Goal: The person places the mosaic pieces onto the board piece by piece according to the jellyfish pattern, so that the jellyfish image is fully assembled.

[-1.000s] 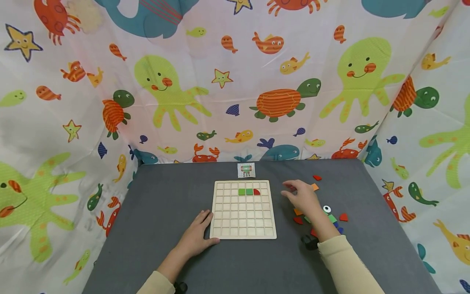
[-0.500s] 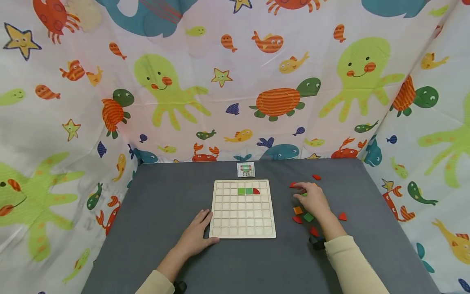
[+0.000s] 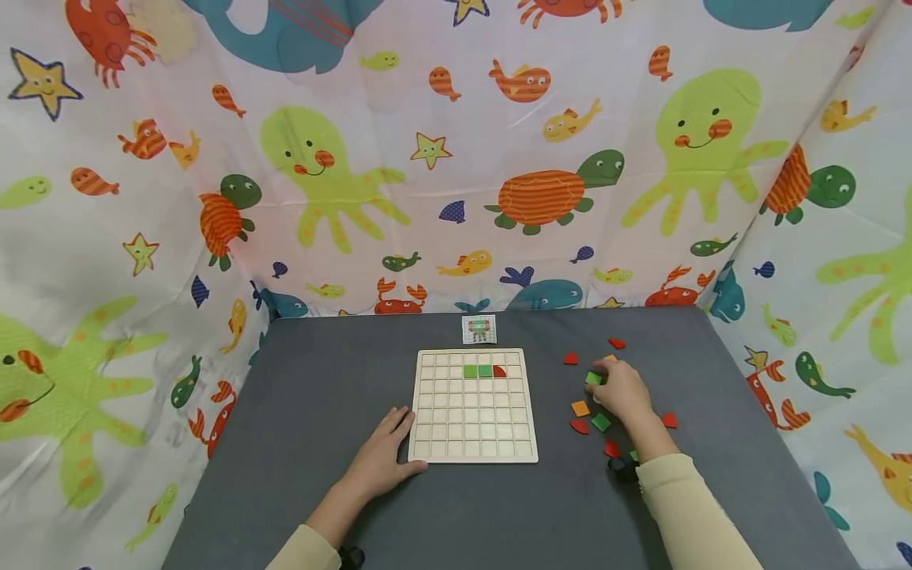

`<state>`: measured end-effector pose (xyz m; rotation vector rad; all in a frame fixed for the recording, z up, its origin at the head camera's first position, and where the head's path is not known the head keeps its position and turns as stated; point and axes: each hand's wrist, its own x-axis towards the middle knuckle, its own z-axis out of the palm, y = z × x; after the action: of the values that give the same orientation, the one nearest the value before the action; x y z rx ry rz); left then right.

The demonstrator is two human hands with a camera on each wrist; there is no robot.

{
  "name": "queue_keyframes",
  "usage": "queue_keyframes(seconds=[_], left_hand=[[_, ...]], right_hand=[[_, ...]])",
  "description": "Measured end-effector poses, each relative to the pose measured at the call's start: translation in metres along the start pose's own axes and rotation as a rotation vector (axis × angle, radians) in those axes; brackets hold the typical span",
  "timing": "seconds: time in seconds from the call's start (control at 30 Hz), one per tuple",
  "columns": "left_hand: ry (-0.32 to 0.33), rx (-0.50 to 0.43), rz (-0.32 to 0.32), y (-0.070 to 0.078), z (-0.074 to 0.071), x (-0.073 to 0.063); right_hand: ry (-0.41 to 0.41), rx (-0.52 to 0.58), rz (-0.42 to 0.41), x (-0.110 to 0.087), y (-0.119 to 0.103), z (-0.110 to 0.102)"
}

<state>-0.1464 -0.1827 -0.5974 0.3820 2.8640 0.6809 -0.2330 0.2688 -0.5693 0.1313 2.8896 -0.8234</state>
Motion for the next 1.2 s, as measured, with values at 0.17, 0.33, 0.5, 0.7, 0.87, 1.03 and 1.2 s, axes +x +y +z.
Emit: queue_keyframes(seconds=[0.17, 0.33, 0.5, 0.7, 0.87, 1.03, 1.2], left_hand=[[-0.002, -0.004, 0.008, -0.001, 0.001, 0.0], [-0.009, -0.006, 0.004, -0.002, 0.002, 0.002], [-0.015, -0.014, -0.007, -0.001, 0.002, 0.002], [-0.016, -0.012, -0.007, -0.002, 0.001, 0.001], [-0.014, -0.016, -0.007, -0.002, 0.002, 0.001], [-0.015, -0.015, -0.005, -0.002, 0.002, 0.001], [-0.018, -0.028, -0.005, -0.003, 0.002, 0.001]], right_hand=[[-0.005, 0.024, 0.001, 0.002, 0.003, 0.001], [-0.014, 0.025, 0.002, 0.005, 0.006, 0.001], [-0.011, -0.015, -0.026, 0.006, 0.005, 0.002], [0.036, -0.032, -0.075, 0.005, 0.001, 0.001], [0.072, -0.026, -0.133, 0.002, -0.008, -0.004], [0.09, -0.028, -0.185, 0.0, -0.022, -0.01], [0.105, -0.024, -0.223, -0.001, -0.037, -0.015]])
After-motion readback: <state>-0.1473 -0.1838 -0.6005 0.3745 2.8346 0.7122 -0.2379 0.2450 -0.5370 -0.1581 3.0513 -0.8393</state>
